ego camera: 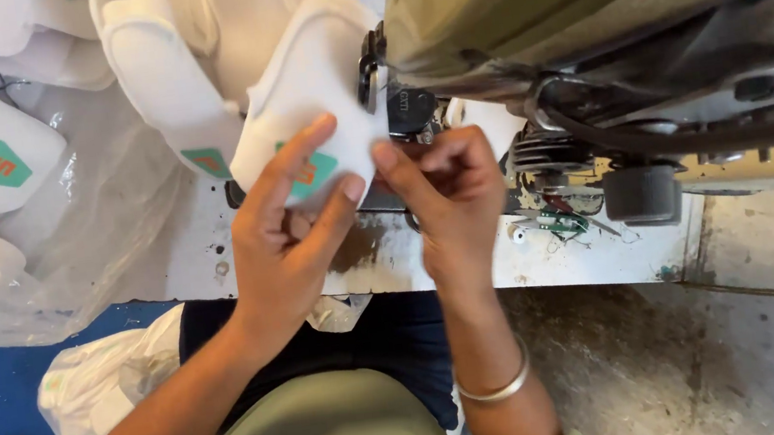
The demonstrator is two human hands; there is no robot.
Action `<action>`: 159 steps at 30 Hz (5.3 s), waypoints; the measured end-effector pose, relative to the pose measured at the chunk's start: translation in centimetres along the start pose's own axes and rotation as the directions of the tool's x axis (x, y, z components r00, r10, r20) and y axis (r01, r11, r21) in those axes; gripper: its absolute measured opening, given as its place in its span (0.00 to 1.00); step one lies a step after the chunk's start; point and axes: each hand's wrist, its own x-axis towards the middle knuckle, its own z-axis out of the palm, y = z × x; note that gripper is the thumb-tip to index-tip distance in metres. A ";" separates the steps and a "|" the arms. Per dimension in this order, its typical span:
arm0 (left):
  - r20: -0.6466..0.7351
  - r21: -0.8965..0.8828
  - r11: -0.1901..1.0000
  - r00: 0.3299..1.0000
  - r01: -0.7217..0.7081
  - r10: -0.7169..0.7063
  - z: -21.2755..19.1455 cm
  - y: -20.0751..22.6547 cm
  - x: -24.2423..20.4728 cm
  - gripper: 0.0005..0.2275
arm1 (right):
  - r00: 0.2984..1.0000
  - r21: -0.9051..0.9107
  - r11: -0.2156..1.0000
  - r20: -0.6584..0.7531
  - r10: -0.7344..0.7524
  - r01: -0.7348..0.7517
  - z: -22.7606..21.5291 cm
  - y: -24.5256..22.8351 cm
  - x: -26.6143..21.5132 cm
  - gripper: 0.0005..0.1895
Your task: The person uses a sewing machine to stitch white slipper uppers. They pick up each slipper from a pile, guide it under the needle, and then place the finished item on the table to the right.
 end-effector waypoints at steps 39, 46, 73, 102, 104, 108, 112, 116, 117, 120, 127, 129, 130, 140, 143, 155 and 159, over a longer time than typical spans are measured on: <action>0.317 0.067 0.996 0.948 -0.061 0.037 -11.4 2.9 -7.6 0.35 | 0.799 -0.649 0.566 0.600 -0.029 0.508 0.9 -0.3 -9.1 0.25; 0.174 -0.130 0.980 0.970 -0.150 0.172 -7.8 -2.0 -9.4 0.22 | 0.887 -0.274 0.928 0.319 0.334 -0.250 -3.5 3.7 -10.4 0.12; 0.222 0.220 0.934 0.947 -0.280 0.232 0.3 1.1 1.2 0.34 | 0.778 -0.949 0.151 0.130 -0.615 0.278 -12.4 -2.2 3.4 0.18; 0.648 0.119 0.993 0.757 0.007 -0.082 -4.1 4.9 10.8 0.33 | 0.998 -0.014 1.000 -0.067 -0.006 0.005 1.8 2.3 0.4 0.22; 0.507 0.091 0.975 0.852 -0.204 0.131 -3.6 4.1 9.5 0.31 | 0.999 -0.015 1.000 -0.048 0.012 -0.013 1.7 2.1 0.4 0.19; 0.175 -0.063 0.973 0.958 -0.220 0.228 -0.6 0.1 3.4 0.30 | 0.994 -0.005 0.995 -0.050 0.100 -0.100 1.5 1.3 0.3 0.16; -0.107 -0.129 0.985 0.989 -0.114 0.100 0.1 0.7 2.7 0.22 | 0.998 -0.003 0.998 -0.004 0.055 -0.056 1.3 1.7 0.5 0.20; -0.111 -0.234 0.936 0.963 -0.264 0.244 -2.2 2.3 4.8 0.18 | 0.997 -0.046 0.999 -0.077 0.011 -0.015 2.2 1.5 0.7 0.20; -0.109 -0.232 0.936 0.963 -0.264 0.245 -2.4 1.9 4.6 0.18 | 0.997 -0.043 0.999 -0.078 0.011 -0.014 2.2 1.5 0.7 0.20; -0.078 -0.142 0.955 0.964 -0.261 0.252 -3.1 0.3 2.8 0.16 | 0.997 -0.093 0.996 -0.082 -0.011 0.004 2.1 1.3 0.4 0.18; -0.032 -0.064 0.997 0.999 -0.045 0.043 -0.5 -1.5 -1.8 0.16 | 1.000 0.017 1.000 0.013 -0.005 0.005 0.3 2.7 0.0 0.19; -0.040 -0.046 0.999 0.999 -0.019 0.017 0.1 -1.4 -1.6 0.18 | 0.999 0.045 0.999 0.027 -0.025 0.024 -0.1 2.8 0.0 0.19; -0.017 -0.122 0.992 1.000 -0.013 0.011 0.3 -1.6 -1.4 0.19 | 1.000 0.049 0.999 0.023 -0.015 0.014 0.2 2.5 0.0 0.18; 0.200 -0.087 0.994 0.976 -0.070 0.087 -1.4 1.1 4.6 0.19 | 0.208 -0.909 -0.211 0.299 -0.931 0.359 -16.4 -7.8 1.6 0.20; 0.305 -0.123 0.992 0.952 0.003 0.035 -2.2 1.7 7.2 0.19 | 0.227 -0.921 -0.287 0.348 -0.910 0.263 -22.7 -7.4 2.3 0.20; -0.243 0.961 0.034 0.780 0.274 0.577 -22.3 -6.0 6.5 0.25 | 0.305 -0.802 0.002 0.224 -0.926 0.597 -28.0 -5.0 2.2 0.18; -0.378 0.924 0.207 0.851 0.321 0.365 -24.5 -4.2 4.2 0.21 | 0.574 -0.678 0.325 0.176 -0.800 0.659 -11.9 -0.3 -2.0 0.11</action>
